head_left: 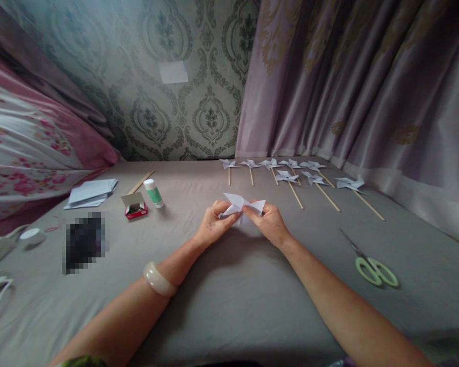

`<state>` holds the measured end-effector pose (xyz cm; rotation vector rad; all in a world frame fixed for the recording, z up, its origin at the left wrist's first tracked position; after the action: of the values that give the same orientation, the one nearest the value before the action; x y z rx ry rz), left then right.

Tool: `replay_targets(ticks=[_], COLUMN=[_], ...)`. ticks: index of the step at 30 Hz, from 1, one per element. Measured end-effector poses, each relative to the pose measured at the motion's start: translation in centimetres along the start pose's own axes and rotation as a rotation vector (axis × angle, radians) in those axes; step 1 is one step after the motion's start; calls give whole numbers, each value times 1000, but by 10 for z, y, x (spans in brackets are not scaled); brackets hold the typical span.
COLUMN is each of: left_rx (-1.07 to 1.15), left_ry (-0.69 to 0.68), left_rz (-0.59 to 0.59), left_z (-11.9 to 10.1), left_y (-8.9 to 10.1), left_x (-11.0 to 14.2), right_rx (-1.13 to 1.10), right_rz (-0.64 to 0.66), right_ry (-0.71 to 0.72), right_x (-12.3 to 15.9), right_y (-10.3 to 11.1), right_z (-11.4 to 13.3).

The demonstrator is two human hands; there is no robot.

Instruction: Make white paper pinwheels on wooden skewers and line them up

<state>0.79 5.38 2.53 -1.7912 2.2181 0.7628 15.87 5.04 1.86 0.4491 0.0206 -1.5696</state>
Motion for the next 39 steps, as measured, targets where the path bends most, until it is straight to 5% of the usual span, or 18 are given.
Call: replay_targets(ticks=[24,39], left_rx=[209,295], left_ry=[194,288], left_rz=[13,10], left_z=[8,13], left_y=[-5,-7], left_x=[3,4], right_rx=[-400,-424], right_rz=[132,116], right_ry=[-226,-285], right_x=[2,3], right_y=[-11,-15], right_z=[-19,-22])
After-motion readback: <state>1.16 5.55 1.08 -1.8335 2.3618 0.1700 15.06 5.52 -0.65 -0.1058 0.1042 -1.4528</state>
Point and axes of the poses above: each hand's wrist, its own x-axis away from the middle knuckle, its own y-axis out of the back of the hand, z = x × y, the point moved 6 cm from there along -x, towards the middle knuckle, and after that the axes turned 7 degrees about x, right-handed, at the moved point
